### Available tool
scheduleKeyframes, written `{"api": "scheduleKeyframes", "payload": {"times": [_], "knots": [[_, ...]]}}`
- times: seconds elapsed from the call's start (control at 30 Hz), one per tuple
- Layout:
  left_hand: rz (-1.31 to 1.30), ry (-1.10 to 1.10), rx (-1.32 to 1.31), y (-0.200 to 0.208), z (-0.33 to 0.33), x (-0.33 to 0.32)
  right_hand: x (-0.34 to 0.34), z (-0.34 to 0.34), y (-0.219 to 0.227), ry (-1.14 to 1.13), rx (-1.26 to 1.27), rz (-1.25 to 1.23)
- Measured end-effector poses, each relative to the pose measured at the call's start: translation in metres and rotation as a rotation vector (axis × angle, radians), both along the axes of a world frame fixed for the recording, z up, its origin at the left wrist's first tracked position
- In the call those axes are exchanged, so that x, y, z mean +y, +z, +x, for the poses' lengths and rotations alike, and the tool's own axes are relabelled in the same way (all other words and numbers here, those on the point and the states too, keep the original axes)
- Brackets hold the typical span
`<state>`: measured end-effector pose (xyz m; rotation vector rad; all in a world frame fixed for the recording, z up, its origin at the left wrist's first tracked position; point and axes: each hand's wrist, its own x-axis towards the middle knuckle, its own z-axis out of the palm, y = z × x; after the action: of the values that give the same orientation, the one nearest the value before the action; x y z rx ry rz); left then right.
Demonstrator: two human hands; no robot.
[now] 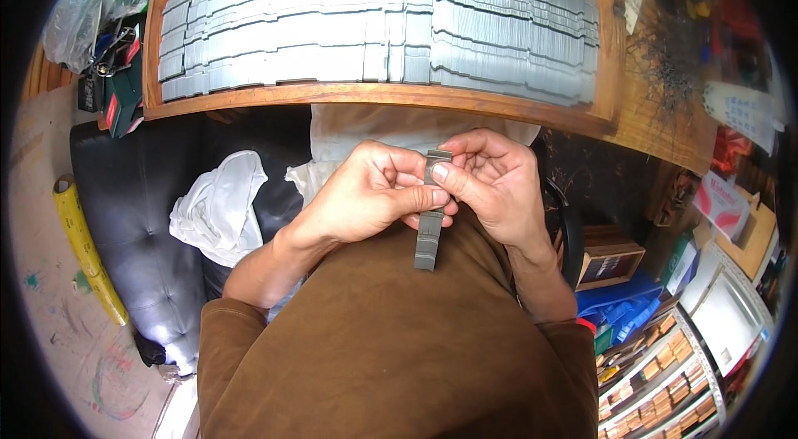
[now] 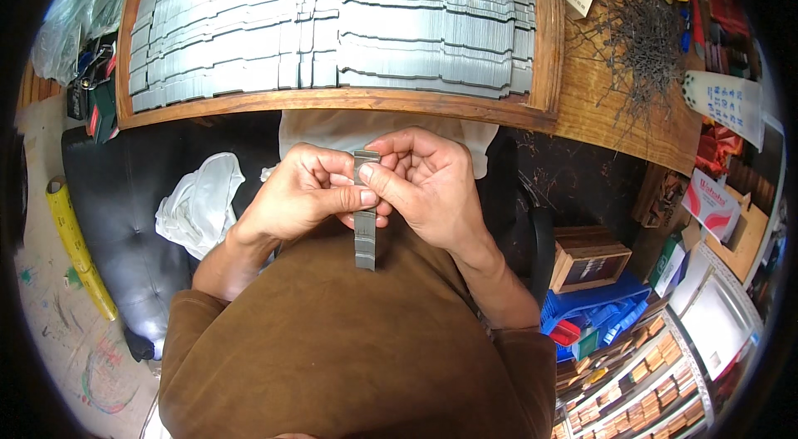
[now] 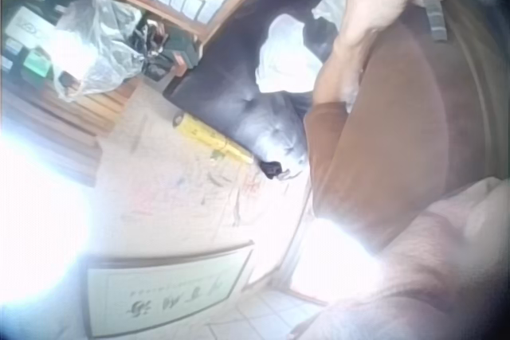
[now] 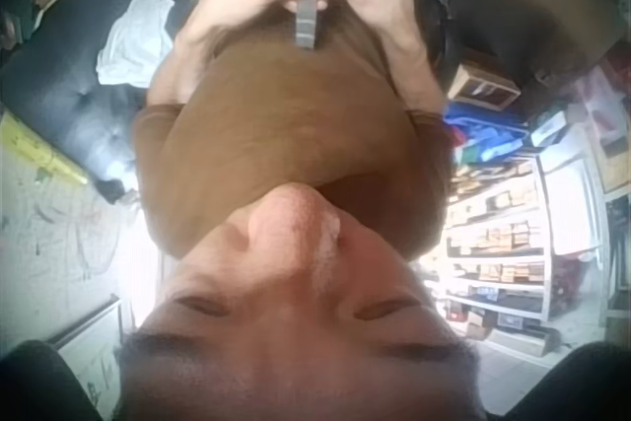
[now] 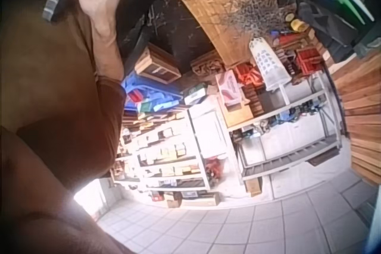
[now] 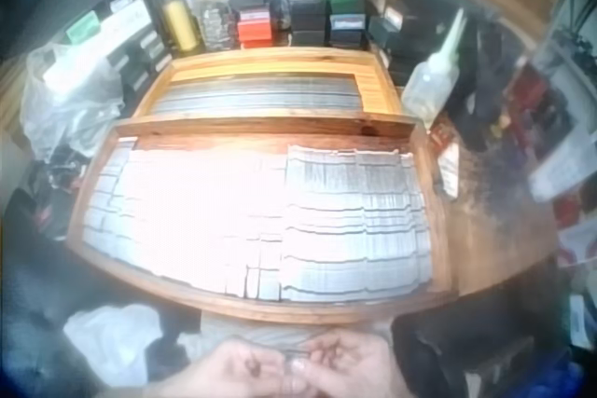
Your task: The person repeatedly picks up small rectangular metal pieces from a wooden tray and joins them together by hand, forming a longer linked strip. The person occasionally places the assembled strip back into the tray and continues adding more pieces.
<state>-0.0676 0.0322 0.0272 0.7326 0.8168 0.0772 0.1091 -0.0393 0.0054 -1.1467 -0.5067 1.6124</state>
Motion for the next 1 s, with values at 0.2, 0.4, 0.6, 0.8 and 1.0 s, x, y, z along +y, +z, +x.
{"api": "scheduleKeyframes", "payload": {"times": [0.2,0.4,0.6,0.8,1.0], "knots": [[-0.005,0.013,-0.024,-0.0003,0.0009,-0.0005,-0.0007,0.0005,-0.0030,0.000,-0.006,0.006],[-0.039,0.042,-0.040,0.0007,0.0006,-0.0006,-0.0002,0.0000,-0.0021,-0.025,0.016,0.012],[-0.056,0.053,-0.052,-0.0010,-0.0002,-0.0005,-0.0018,0.0020,-0.0022,-0.038,-0.014,-0.007],[-0.059,0.045,-0.064,-0.0052,-0.0011,-0.0036,-0.0016,0.0062,0.0005,0.084,-0.064,-0.031],[-0.069,0.057,-0.079,-0.0056,-0.0004,-0.0051,-0.0004,0.0093,0.0045,0.120,-0.092,-0.064]]}}
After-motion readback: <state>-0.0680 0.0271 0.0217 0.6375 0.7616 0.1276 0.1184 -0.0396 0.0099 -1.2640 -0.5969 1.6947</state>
